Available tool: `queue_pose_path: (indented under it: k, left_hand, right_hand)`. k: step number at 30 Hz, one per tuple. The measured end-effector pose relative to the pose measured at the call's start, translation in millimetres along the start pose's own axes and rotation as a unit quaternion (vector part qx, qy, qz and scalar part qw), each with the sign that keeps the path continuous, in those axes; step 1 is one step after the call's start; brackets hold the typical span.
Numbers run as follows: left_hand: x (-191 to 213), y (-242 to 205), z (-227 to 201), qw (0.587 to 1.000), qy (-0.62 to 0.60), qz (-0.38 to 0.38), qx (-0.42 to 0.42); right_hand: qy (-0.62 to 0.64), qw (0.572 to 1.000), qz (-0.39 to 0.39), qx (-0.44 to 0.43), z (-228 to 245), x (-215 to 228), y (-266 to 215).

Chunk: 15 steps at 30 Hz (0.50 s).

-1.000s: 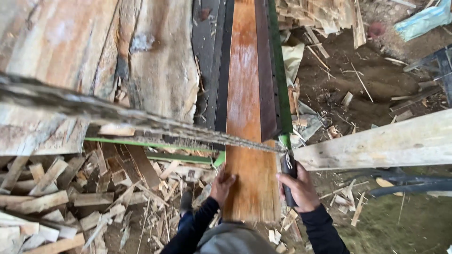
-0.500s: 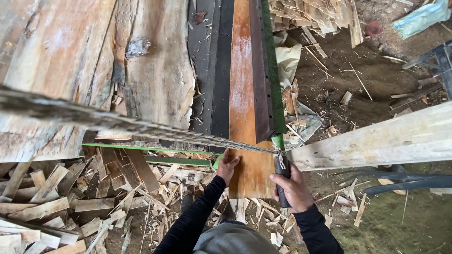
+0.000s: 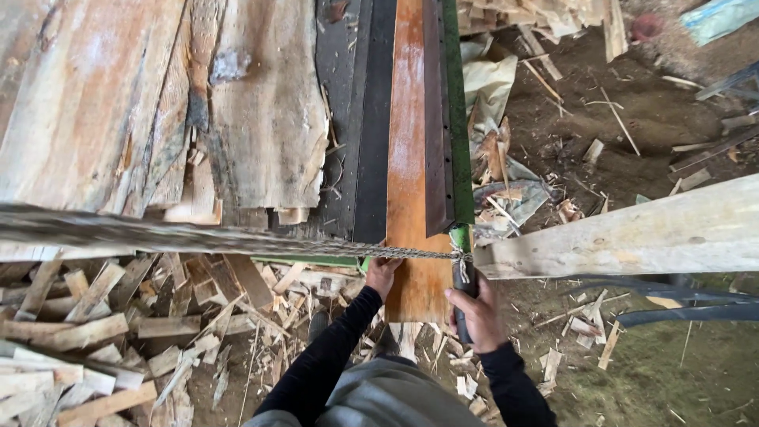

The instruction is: Cutting and organizing thin layers of wood using a manual guillotine machine in a woodworking shop.

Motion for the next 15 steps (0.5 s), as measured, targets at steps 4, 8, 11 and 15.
queue_pose_path:
  k: [4,8,11,15]
  left_hand:
    - [-0.7,4.1,1.0,1.0,0.019,-0.006,-0.007]
    - [18.3,60.9,89.2,0.956,-0.283,0.008,0.082]
    - [21.3,44.3,84.9,0.996,-0.079,-0.039,-0.001]
    - [7.9,70.6,68.2,0.946,0.274,-0.072,-0.159]
  right_hand:
    - [-0.057,0.998,-0.039,-0.003,-59.6,-5.2,21.1]
    - [-0.119,0.988,-0.086,-0.041,-50.8,4.5,14.2]
    - [-0.105,0.994,-0.034,0.018,-25.4,3.6,13.7]
    - [-0.131,0.99,-0.04,0.034,-31.7,-2.2,16.0]
Point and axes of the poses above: each hand's wrist, its own y-axis towards the middle knuckle, its own x-axis out of the back of the hand, z = x × y, the point moved 7 cm from there along y, towards the middle knuckle, and after that the axes turned 14 degrees about -z, right-handed, at the moved point
